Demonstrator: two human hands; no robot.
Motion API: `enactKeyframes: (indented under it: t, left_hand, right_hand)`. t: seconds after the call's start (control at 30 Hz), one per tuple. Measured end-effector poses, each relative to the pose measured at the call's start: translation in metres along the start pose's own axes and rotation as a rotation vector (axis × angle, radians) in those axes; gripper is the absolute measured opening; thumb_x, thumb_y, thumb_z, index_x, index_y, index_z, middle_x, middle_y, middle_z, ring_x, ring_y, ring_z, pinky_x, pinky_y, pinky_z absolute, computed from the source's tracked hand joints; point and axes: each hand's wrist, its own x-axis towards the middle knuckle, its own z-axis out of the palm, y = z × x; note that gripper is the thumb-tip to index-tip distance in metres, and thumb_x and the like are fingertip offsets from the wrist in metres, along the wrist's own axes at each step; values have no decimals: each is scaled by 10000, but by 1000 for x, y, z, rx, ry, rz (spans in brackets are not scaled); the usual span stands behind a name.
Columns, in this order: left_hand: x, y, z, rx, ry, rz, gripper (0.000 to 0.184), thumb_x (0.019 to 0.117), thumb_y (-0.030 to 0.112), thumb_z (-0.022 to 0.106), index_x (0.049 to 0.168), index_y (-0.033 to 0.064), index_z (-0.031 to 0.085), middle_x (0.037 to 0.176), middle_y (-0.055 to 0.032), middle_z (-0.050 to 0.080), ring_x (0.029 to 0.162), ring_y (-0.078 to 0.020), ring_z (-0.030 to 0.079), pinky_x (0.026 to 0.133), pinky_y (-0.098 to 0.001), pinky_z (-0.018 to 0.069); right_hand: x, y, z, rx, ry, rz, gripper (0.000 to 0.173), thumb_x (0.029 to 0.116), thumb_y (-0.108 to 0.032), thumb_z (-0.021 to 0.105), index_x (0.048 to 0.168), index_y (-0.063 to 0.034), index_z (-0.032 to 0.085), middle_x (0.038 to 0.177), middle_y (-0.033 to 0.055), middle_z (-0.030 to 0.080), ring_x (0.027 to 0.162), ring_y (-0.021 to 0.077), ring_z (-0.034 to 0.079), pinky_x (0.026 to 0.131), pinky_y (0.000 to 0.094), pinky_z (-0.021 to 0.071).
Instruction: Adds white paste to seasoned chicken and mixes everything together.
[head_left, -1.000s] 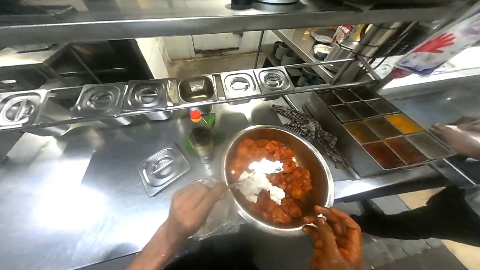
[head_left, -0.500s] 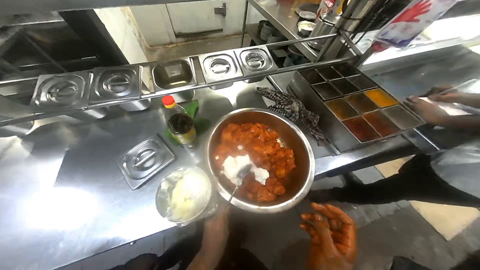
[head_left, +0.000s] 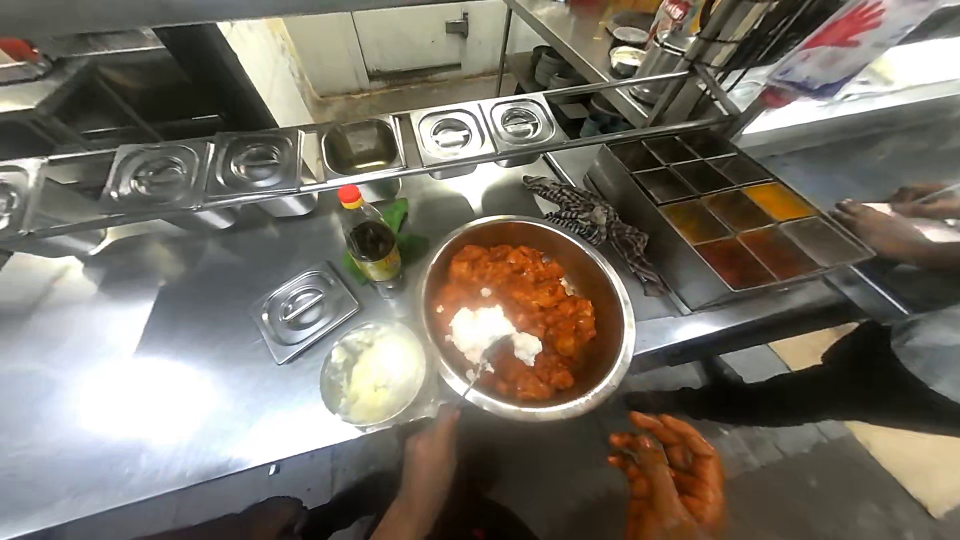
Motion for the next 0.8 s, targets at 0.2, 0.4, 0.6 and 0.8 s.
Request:
enactKeyframes:
  t: [0.2, 0.4, 0.6, 0.8]
  left_hand:
    - [-3, 2, -7, -16, 10, 33, 262, 1066, 240, 492, 959, 61, 652, 609, -29, 608, 483, -130, 610, 461, -276, 528]
    - [-3, 10, -26, -66, -4, 71, 226, 1054, 193, 500, 946, 57, 646, 692, -44, 650, 574, -123, 644, 548, -244, 554]
    - [-8, -2, -19, -78, -48, 61, 232, 1063, 201, 504, 973, 52, 658, 697, -56, 661, 571, -145, 658, 533, -279, 563]
    - [-6, -4, -16, -75, -65, 72, 196, 1042, 179, 524, 954, 68, 660, 689, -45, 664, 557, -143, 661, 511, -291, 564]
  right_hand:
    - [0, 1, 1, 16, -17, 9, 321, 981, 51, 430, 1273, -80, 449, 1122, -10, 688, 793, 119, 724, 607, 273, 629]
    - [0, 6, 4, 26, -81, 2, 330, 985, 40, 446, 1276, -113, 465, 1133, -34, 703, 805, 109, 729, 615, 270, 633]
    - [4, 5, 14, 51, -100, 4, 318, 992, 40, 443, 1273, -107, 471, 1127, -21, 705, 795, 113, 728, 610, 271, 632]
    - [5, 5, 15, 62, -89, 18, 318, 987, 47, 441, 1264, -107, 475, 1117, -21, 711, 790, 115, 730, 603, 271, 630]
